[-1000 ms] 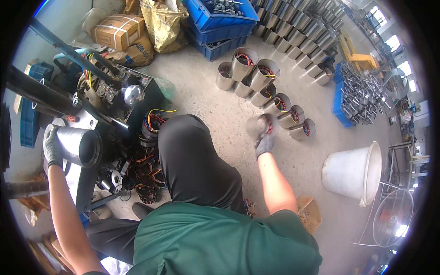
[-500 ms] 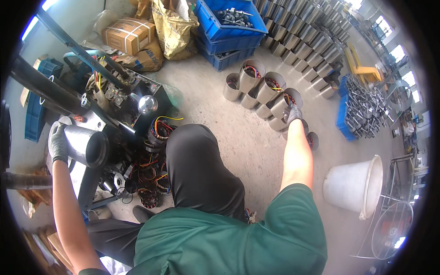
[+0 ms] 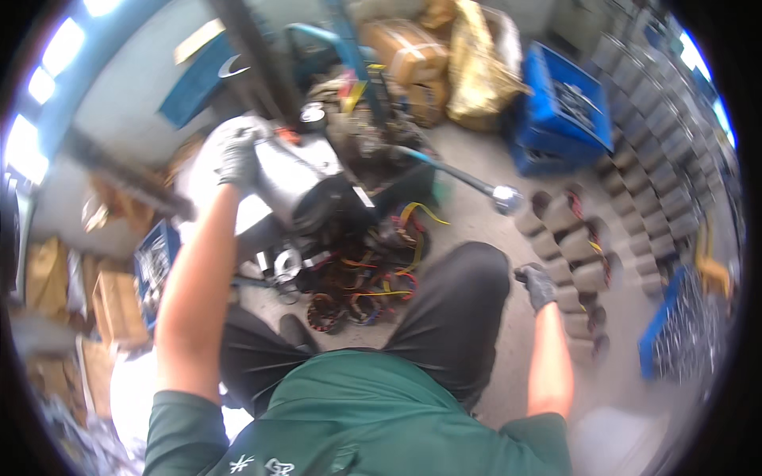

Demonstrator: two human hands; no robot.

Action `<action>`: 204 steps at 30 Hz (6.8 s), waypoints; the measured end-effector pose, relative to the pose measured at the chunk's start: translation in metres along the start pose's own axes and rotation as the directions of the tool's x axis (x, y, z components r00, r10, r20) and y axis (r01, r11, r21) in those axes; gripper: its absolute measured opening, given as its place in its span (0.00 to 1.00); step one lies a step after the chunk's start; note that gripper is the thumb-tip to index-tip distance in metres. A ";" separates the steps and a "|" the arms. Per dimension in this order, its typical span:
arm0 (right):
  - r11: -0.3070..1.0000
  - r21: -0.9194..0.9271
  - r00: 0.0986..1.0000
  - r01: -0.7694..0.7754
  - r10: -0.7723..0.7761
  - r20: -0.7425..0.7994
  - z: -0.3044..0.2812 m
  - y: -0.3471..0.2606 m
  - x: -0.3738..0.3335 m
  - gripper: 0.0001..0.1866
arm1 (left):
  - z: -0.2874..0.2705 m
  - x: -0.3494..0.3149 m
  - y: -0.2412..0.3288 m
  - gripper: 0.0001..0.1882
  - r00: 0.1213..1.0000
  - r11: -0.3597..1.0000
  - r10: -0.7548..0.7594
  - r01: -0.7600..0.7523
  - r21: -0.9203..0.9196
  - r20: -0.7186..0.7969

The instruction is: Assembling and inspecting motor stator components using a screwdriver and a press machine.

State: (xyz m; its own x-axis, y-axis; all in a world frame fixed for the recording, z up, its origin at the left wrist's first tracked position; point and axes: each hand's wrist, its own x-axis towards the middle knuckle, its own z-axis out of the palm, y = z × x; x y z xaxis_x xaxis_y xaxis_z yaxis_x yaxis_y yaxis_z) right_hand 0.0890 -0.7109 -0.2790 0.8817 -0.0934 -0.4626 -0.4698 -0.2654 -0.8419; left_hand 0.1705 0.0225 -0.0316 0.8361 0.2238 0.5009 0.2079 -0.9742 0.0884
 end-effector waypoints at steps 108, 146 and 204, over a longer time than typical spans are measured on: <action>0.189 -0.435 0.473 0.881 -0.398 0.786 0.387 -0.346 -0.125 0.30 | -0.127 -0.130 0.001 0.22 0.987 0.828 0.005 0.087 -0.554 0.163; 0.077 -0.277 0.182 0.958 -0.909 0.375 0.479 -0.390 -0.037 0.22 | -0.092 -0.126 -0.029 0.32 0.814 0.281 -0.500 0.475 -0.834 0.295; 0.675 0.526 0.573 0.518 -0.730 0.373 0.372 -0.387 -0.132 0.14 | -0.058 -0.104 -0.027 0.29 0.995 0.582 -0.047 0.095 -0.808 0.083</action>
State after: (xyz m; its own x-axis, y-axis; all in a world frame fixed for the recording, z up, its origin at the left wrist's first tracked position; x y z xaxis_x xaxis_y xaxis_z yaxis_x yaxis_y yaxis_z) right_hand 0.1377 -0.2385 0.0047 0.8312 0.4985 0.2459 0.1161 0.2770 -0.9538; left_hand 0.0490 0.0236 -0.0363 0.8647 0.2710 0.4228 -0.2100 -0.5697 0.7946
